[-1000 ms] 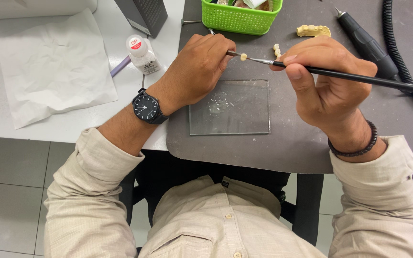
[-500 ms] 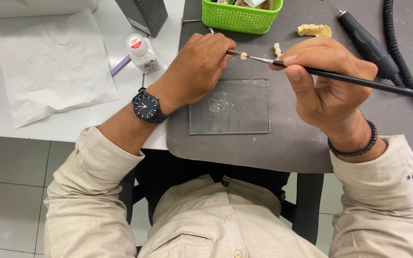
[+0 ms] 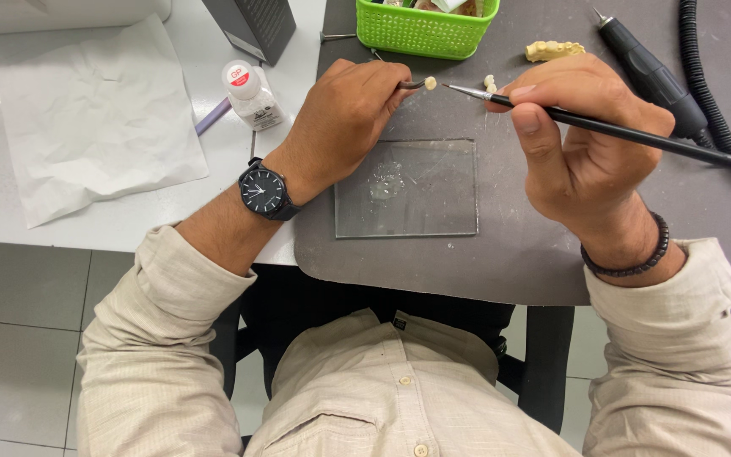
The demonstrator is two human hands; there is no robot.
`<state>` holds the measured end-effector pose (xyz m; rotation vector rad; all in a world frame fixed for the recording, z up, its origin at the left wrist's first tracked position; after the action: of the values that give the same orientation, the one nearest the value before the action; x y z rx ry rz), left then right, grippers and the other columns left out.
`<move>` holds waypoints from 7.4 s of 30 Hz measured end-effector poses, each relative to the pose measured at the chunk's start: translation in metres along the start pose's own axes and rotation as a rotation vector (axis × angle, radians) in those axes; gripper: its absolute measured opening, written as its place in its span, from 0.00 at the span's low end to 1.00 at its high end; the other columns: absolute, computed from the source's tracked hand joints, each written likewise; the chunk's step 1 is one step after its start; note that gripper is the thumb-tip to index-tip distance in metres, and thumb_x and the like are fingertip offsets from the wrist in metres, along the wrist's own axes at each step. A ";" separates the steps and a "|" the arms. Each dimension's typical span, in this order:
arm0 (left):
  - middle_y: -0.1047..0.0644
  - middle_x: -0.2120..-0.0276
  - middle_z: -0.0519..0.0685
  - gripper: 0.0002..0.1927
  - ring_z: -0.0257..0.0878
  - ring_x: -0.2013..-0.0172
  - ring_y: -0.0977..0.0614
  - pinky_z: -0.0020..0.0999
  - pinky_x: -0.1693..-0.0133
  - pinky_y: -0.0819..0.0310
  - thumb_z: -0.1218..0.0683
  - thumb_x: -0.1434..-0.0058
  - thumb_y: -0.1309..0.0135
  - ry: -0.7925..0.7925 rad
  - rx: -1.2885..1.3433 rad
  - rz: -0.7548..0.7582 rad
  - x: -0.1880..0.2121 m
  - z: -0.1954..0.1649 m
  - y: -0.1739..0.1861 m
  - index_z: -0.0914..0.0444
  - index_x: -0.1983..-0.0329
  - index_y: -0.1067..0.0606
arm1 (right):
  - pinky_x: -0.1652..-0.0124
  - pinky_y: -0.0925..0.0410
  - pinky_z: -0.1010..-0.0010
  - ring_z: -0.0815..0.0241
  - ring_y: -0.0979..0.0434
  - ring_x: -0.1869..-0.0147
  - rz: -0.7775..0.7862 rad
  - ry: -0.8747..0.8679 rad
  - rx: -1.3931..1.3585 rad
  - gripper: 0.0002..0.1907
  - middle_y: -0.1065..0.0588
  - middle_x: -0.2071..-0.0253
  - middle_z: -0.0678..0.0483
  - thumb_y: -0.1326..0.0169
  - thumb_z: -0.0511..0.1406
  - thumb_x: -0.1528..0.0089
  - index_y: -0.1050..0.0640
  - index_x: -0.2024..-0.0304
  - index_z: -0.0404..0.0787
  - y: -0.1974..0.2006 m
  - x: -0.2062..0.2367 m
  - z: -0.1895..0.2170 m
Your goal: The person applies porcelain with a fine brush to individual denture teeth on a glass slab, holding each tooth with fingers or tweezers. They use scissors-like tweezers to pick up and reposition a tooth, then continue building up material on the tooth surface with the brush.
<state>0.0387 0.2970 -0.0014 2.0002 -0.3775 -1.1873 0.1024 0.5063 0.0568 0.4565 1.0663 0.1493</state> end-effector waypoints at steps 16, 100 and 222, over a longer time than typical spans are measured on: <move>0.19 0.61 0.50 0.06 0.44 0.63 0.19 0.38 0.58 0.30 0.60 0.27 0.44 0.000 0.000 0.001 -0.003 -0.001 0.000 0.66 0.50 0.25 | 0.54 0.25 0.72 0.54 0.17 0.53 0.037 0.023 0.100 0.08 0.20 0.57 0.45 0.42 0.32 0.22 0.25 0.49 0.32 -0.003 -0.006 0.006; 0.20 0.60 0.50 0.05 0.44 0.62 0.19 0.38 0.57 0.30 0.60 0.26 0.44 -0.006 0.025 -0.009 -0.007 -0.002 0.003 0.65 0.51 0.25 | 0.55 0.25 0.70 0.52 0.17 0.54 0.062 0.058 0.134 0.07 0.20 0.57 0.43 0.41 0.30 0.24 0.25 0.50 0.31 -0.001 -0.010 0.010; 0.19 0.58 0.50 0.06 0.44 0.59 0.19 0.38 0.54 0.30 0.60 0.26 0.44 -0.016 0.022 -0.009 -0.009 -0.003 0.001 0.65 0.49 0.26 | 0.54 0.25 0.71 0.52 0.18 0.53 0.085 0.084 0.174 0.06 0.20 0.59 0.45 0.43 0.29 0.24 0.25 0.48 0.31 0.003 -0.007 0.011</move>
<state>0.0364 0.3027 0.0057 2.0140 -0.3916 -1.2098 0.1086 0.5033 0.0680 0.6576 1.1473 0.1524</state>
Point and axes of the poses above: each hand's wrist, its own x-axis away from the middle knuckle, its own y-axis out of the back of the hand, z = x × y, the point moved 6 cm from there along -x, towards the middle knuckle
